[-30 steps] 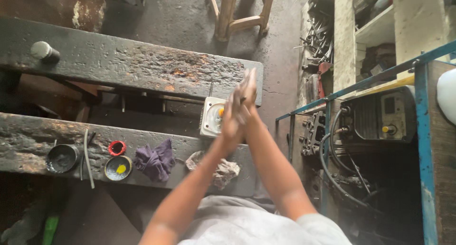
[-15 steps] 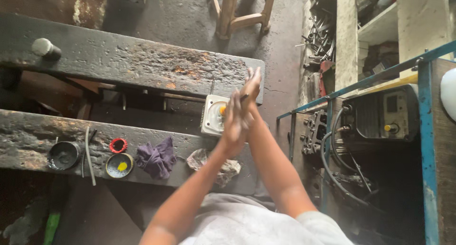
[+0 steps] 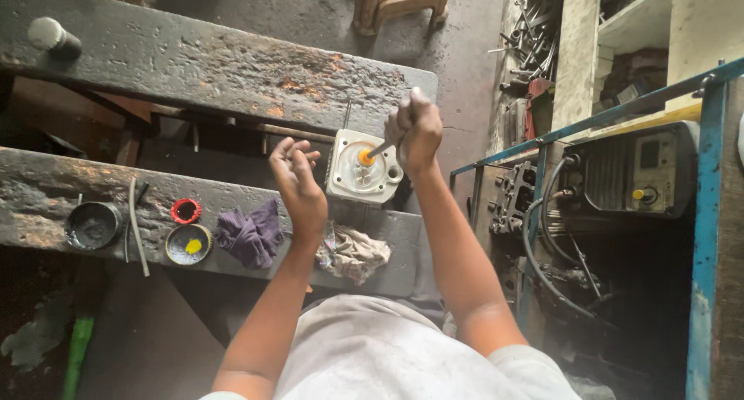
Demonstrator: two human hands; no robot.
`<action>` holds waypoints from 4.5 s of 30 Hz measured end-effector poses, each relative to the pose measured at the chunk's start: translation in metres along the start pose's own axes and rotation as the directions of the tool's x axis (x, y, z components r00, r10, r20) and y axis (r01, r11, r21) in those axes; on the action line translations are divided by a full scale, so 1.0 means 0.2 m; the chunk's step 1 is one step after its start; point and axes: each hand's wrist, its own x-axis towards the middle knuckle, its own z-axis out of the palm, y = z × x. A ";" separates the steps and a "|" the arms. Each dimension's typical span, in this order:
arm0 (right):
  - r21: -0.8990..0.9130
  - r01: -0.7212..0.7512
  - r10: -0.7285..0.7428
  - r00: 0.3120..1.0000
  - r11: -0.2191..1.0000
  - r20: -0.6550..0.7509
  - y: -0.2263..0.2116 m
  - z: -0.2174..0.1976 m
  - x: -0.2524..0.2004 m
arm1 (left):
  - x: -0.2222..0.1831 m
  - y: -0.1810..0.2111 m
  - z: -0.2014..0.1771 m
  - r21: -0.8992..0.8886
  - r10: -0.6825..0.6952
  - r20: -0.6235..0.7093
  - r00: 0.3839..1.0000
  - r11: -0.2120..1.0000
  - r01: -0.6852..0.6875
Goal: The person laps an engine valve into its seat on a cylinder head. They apply a compound from small containers, insert the valve, and rotate it using a tool and by rubbing their palms together, periodically wiping the components with a cloth.
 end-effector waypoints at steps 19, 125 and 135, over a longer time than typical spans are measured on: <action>-0.050 -0.104 0.111 0.984 0.993 0.140 -0.02 -0.03 0.04 | 0.07 0.04 0.09 0.024 -0.033 -0.003 0.999 0.999 0.033; -0.749 0.191 -0.242 0.969 0.635 0.041 -0.06 0.00 -0.34 | -0.39 0.29 -1.09 0.879 -0.008 -0.177 0.984 0.448 0.162; -0.621 0.233 -0.185 0.972 0.749 0.142 -0.04 0.00 -0.37 | -0.32 0.19 -1.20 0.905 -0.086 -0.223 0.971 0.353 0.239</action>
